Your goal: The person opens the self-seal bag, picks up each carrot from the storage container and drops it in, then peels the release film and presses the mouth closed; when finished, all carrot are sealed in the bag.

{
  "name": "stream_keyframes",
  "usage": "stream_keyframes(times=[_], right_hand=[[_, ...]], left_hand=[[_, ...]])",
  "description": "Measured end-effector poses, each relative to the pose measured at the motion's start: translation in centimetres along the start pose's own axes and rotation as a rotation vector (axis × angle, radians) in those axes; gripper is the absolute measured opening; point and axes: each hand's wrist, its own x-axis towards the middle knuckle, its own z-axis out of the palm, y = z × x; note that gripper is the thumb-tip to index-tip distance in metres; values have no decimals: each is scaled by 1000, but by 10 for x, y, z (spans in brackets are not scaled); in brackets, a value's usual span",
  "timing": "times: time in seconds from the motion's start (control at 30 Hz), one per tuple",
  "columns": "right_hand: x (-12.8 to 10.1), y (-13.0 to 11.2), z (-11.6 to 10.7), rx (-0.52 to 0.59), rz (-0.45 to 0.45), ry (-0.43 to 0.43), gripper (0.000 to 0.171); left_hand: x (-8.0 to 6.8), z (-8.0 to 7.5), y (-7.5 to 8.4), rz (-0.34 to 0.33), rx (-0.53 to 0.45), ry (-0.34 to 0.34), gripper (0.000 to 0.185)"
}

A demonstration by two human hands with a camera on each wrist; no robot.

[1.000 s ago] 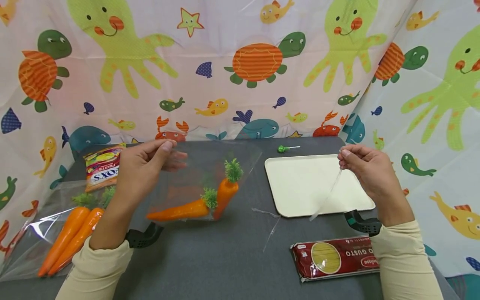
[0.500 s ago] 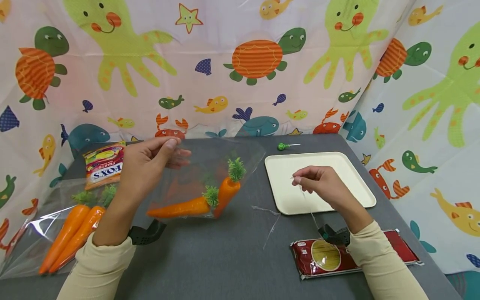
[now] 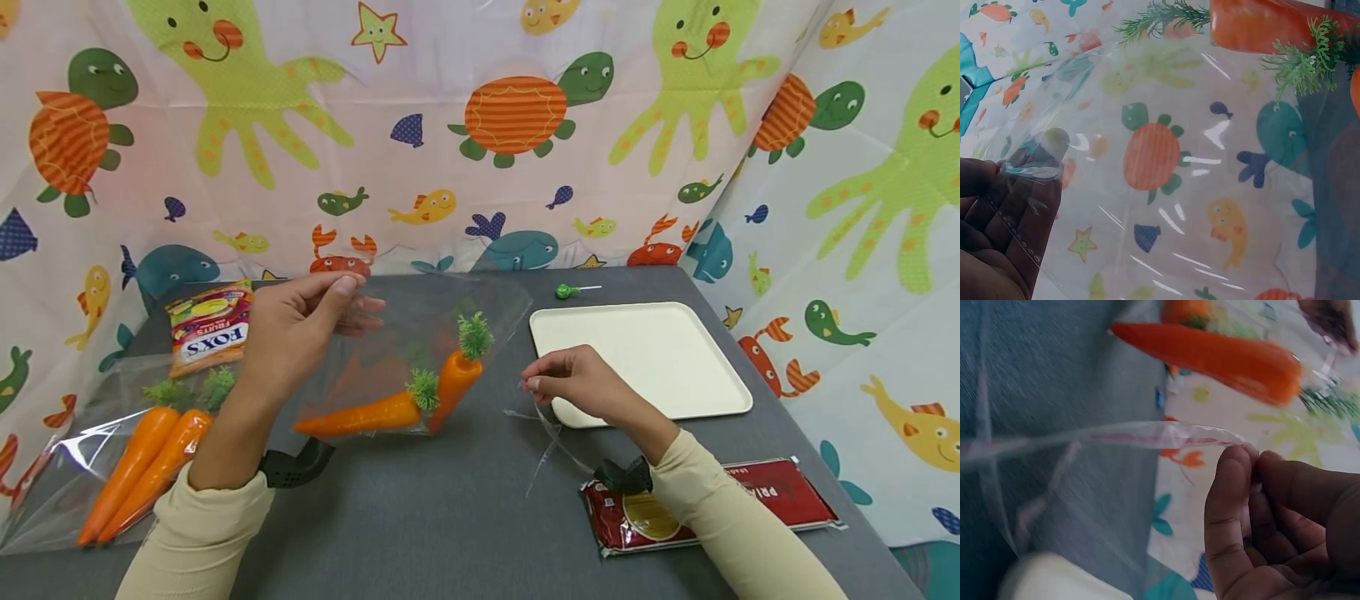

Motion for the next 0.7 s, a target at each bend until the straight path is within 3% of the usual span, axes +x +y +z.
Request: stream_keyframes(times=[0.2, 0.4, 0.53, 0.7], right_hand=[[11, 8, 15, -11, -19, -54, 16], [15, 14, 23, -95, -69, -103, 22], [16, 17, 27, -219, -90, -91, 26], [16, 18, 28, -426, -123, -57, 18]], left_hand=[[0, 0, -1, -5, -13, -2, 27], [0, -1, -2, -14, -18, -4, 26], [-1, 0, -3, -17, -19, -5, 26], [-1, 0, -4, -17, -15, -8, 26]])
